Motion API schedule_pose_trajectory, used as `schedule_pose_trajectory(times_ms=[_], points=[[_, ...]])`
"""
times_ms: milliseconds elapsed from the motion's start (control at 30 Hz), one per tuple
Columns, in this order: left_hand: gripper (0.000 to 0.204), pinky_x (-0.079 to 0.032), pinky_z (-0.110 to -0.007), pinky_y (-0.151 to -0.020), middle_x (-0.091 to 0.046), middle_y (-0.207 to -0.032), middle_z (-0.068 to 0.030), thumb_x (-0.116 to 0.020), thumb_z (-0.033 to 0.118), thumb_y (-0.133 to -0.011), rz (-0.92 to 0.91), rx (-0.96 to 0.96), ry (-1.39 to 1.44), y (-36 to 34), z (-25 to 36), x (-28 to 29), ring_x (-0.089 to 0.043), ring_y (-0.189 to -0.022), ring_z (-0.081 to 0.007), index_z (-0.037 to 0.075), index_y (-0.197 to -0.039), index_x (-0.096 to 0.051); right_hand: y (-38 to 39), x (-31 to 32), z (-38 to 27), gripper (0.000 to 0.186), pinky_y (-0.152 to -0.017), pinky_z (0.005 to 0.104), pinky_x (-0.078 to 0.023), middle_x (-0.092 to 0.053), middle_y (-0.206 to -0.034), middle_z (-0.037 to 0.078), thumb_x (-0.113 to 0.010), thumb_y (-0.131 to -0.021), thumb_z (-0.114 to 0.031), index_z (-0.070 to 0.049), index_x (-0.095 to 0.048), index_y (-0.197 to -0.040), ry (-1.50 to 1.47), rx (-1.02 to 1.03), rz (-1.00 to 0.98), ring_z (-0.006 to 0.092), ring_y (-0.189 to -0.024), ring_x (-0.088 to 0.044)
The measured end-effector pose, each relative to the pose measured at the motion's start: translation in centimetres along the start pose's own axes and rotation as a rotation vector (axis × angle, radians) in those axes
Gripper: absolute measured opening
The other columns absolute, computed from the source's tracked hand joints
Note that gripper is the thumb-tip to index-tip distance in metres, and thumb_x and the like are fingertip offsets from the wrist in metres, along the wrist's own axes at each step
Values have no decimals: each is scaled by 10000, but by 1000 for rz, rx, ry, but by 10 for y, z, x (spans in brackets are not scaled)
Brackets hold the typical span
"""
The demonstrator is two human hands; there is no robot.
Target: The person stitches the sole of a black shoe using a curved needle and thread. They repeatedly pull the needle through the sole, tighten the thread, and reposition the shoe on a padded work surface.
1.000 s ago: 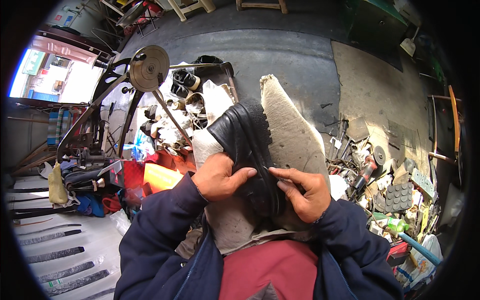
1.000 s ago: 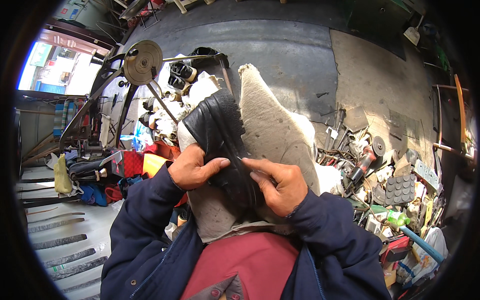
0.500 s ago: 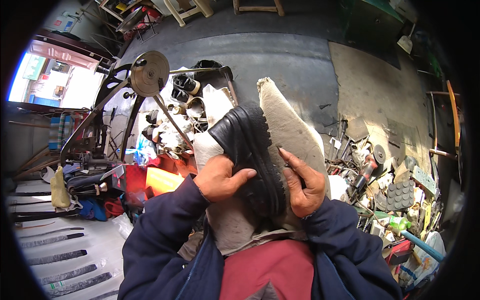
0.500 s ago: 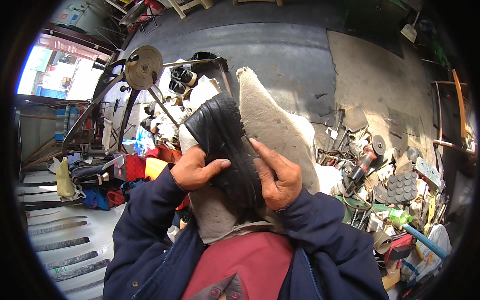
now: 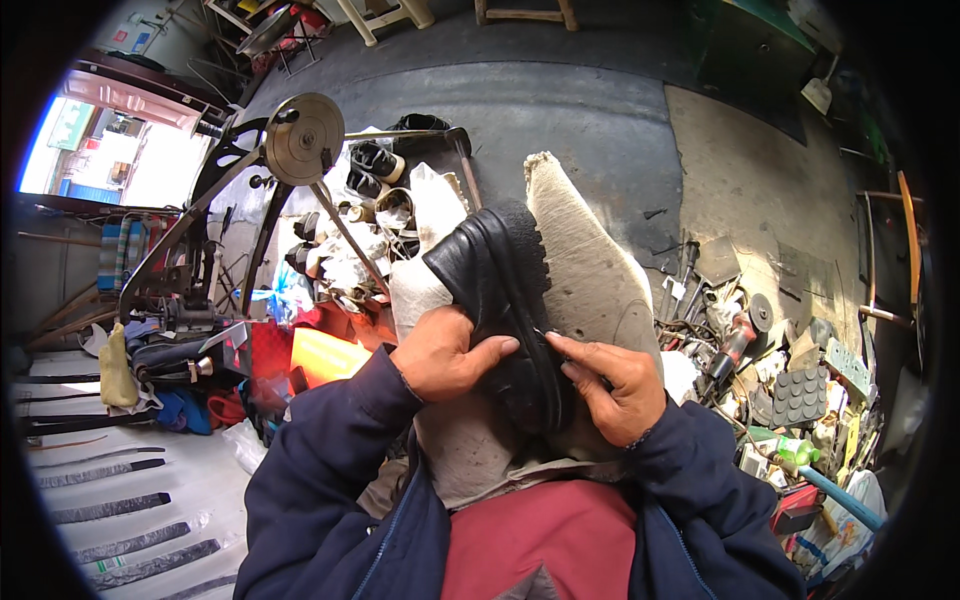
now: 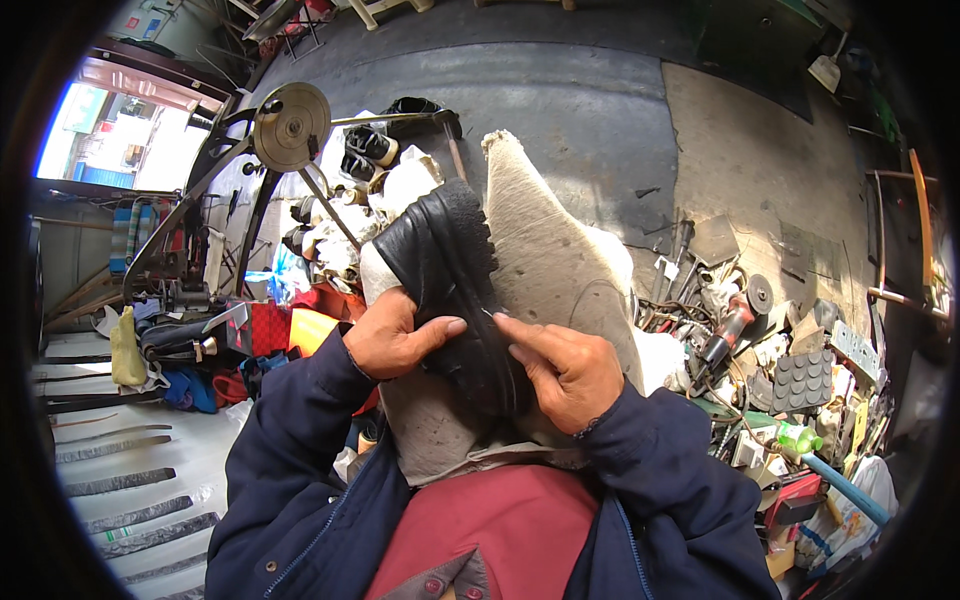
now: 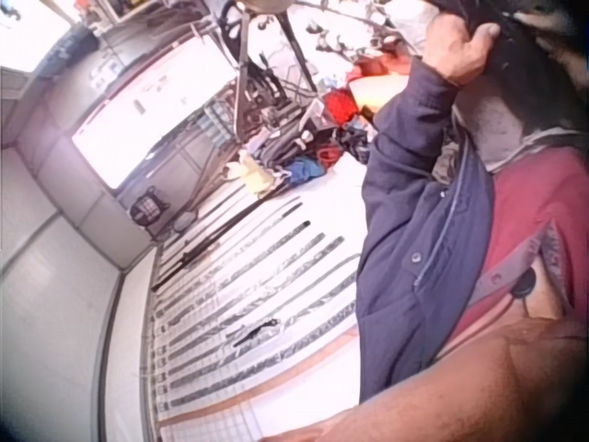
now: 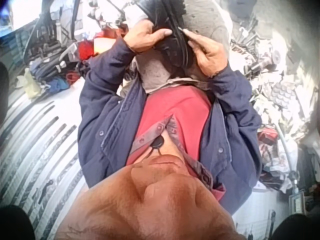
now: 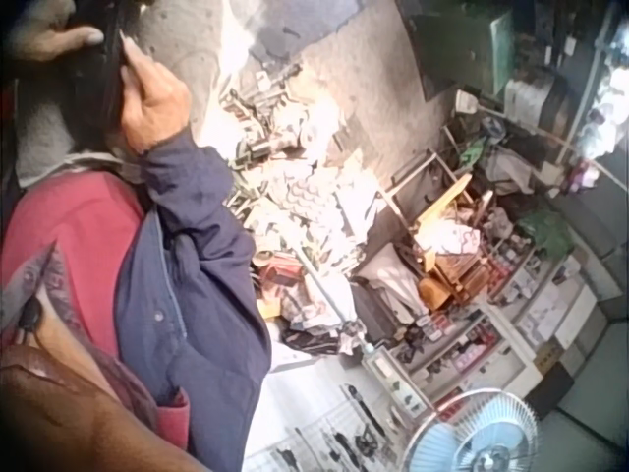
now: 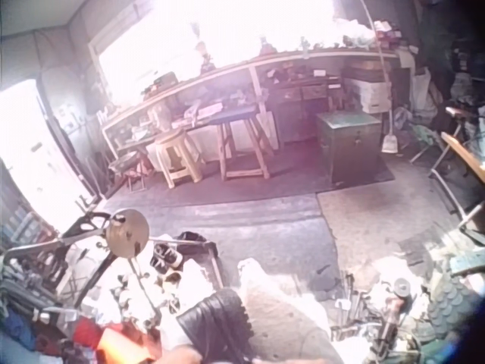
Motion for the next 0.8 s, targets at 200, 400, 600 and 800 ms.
schedule_pose_trajectory(times_ms=[200, 400, 600, 800], points=[[588, -429, -459, -471, -514, -520, -234, -733, 395, -961, 6, 15, 71, 0, 5, 1, -583, -489, -413, -52, -601, -604, -7, 0, 2, 422, -811, 347, -569, -746, -1032, 216, -660, -928, 63, -50, -705, -1332, 4, 6, -38, 338, -929, -747], [589, -432, -466, -478, -518, -523, -234, -743, 392, -948, -87, 109, -67, -2, 17, 6, -581, -494, -420, -50, -589, -597, -9, 16, 1, 419, -797, 352, -579, -757, -1029, 226, -663, -921, 67, -58, -715, -1318, 98, -14, -208, 347, -931, -762], [594, -431, -467, -482, -518, -523, -237, -739, 397, -947, -93, 130, -71, -2, 18, 6, -572, -496, -425, -52, -587, -591, -8, 21, -2, 384, -775, 356, -577, -754, -1013, 224, -670, -938, 29, -57, -718, -1309, 91, 1, -184, 363, -893, -758], [601, -424, -462, -480, -508, -517, -233, -741, 404, -944, -76, 163, -49, -2, 21, 7, -565, -477, -404, -54, -587, -583, -5, 26, 2, 145, -630, 377, -531, -687, -765, 195, -758, -923, -127, -27, -717, -1021, 185, -88, -135, 338, -689, -717]])
Point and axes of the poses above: each hand's wrist, its own y-axis away from the middle knuckle, its own x-axis out of the back of the hand, z = x × y, the point moved 3 cm from there along -y, towards the middle knuckle
